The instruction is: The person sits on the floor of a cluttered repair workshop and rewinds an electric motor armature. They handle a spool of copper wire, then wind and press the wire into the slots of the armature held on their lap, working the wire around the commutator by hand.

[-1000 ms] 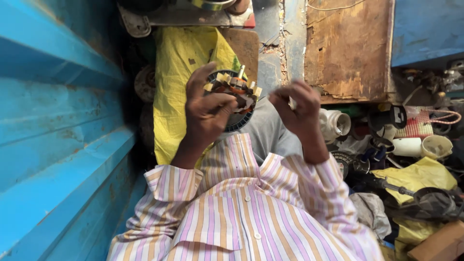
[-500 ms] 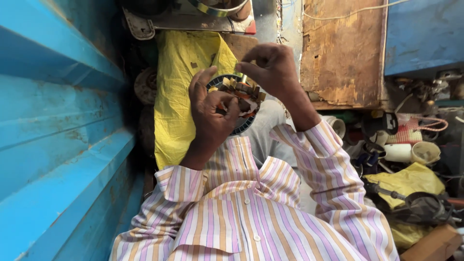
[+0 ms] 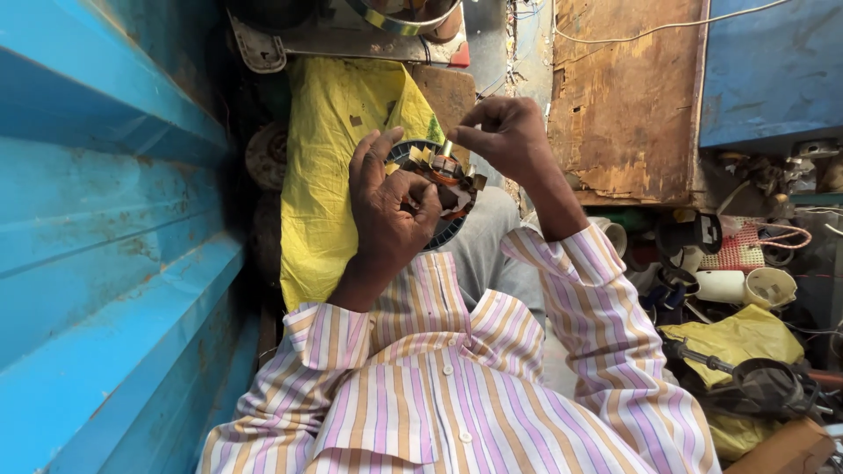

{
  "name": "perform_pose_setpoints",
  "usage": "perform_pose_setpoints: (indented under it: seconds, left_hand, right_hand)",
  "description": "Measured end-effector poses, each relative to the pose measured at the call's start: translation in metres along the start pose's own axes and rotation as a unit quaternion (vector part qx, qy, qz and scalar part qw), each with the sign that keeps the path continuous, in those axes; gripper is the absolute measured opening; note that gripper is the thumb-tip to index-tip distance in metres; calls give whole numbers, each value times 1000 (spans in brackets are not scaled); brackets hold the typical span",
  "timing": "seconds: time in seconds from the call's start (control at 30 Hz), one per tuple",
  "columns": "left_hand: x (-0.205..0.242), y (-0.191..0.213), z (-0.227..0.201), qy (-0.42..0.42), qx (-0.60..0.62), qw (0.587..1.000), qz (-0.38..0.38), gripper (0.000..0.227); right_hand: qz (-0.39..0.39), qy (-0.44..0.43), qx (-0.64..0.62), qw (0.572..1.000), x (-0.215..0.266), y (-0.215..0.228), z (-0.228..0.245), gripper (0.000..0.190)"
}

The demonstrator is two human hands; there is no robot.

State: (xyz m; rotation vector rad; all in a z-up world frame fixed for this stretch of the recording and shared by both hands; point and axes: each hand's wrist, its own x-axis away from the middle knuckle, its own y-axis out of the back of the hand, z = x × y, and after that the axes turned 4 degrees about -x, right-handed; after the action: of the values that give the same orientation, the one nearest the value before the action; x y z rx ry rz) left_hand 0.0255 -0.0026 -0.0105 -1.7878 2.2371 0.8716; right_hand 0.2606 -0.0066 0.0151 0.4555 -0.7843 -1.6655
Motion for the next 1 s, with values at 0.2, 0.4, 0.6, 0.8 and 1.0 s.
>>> perform_pose_setpoints:
  seconds: [0.2, 0.4, 0.6, 0.8, 1.0]
  left_hand:
    - [-15, 14, 0, 208, 167, 962, 53, 9]
    - [-45, 27, 4, -92, 20, 990, 104, 9]
    - [-47, 28, 9, -118, 29, 979, 164, 15]
    - [-64, 41, -6, -185, 3, 957, 224, 21]
    - [-61, 30, -3, -188, -20, 952, 240, 11]
  right_hand:
    - [15, -97, -106, 989, 15, -8, -17, 15]
    - [11, -71, -241, 968, 14, -49, -51, 13]
    - [-69, -66, -276, 956, 25, -70, -42, 16]
    - [-89, -100, -312, 941, 26, -78, -41, 18]
    - [-115, -60, -259, 957, 22, -79, -50, 18]
